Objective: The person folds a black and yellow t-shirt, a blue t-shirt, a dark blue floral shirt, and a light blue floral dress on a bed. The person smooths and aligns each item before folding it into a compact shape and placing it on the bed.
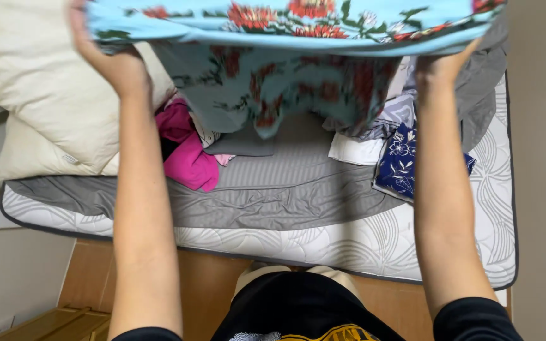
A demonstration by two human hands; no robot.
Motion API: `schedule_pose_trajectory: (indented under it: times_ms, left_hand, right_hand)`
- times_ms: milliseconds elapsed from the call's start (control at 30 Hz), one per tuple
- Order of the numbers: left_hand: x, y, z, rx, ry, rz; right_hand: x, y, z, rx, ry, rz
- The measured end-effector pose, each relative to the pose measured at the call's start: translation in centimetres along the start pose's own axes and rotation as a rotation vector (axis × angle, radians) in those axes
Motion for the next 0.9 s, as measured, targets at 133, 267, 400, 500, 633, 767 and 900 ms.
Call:
schedule_pose_trajectory:
  times_ms: [133, 267, 400, 500, 633, 767, 900]
  left_hand:
    - [-5.8, -0.5, -1.4, 0.005, 0.1, 0.192]
    - [-11.0, 2.4, 4.7, 0.367, 0.088, -0.299]
    - [-0.9, -6.1, 17.1, 0.54, -0.13, -0.366]
    - [5.3, -12.5, 27.0, 0.653, -0.382, -0.503]
    - [5.2, -15.7, 36.1, 0.729, -0.619, -0.68]
    - [3.6, -16.8, 40.8, 0.74, -0.635, -0.869]
    - [2.8, -18.9, 43.8, 0.745, -0.569, -0.93]
  right_hand:
    - [10.3, 2.5, 0.6, 0.239, -0.361, 0.085]
    - [13.0, 8.3, 9.9, 0.236, -0.282, 0.359]
    - [10.1, -0.1, 18.2, 0.576, -0.112, 0.342]
    - [3.2, -22.1, 24.8, -0.23, 0.613, 0.702]
    - [-2.4, -38.5, 31.6, -0.144, 0.867, 0.929]
    - [-2.9, -33.9, 36.0, -0.116, 0.912, 1.253]
    - [-3.7, -35.5, 37.6, 0.095, 0.761, 1.238]
Point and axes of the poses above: each hand's wrist, its own z-axis away from the middle knuckle, its own y-axis out of the palm, x = y × z, the point moved 10 cm from there along -z, towards the middle knuckle, and after that the axes turned 6 degrees about -x, right-handed, at the moved point
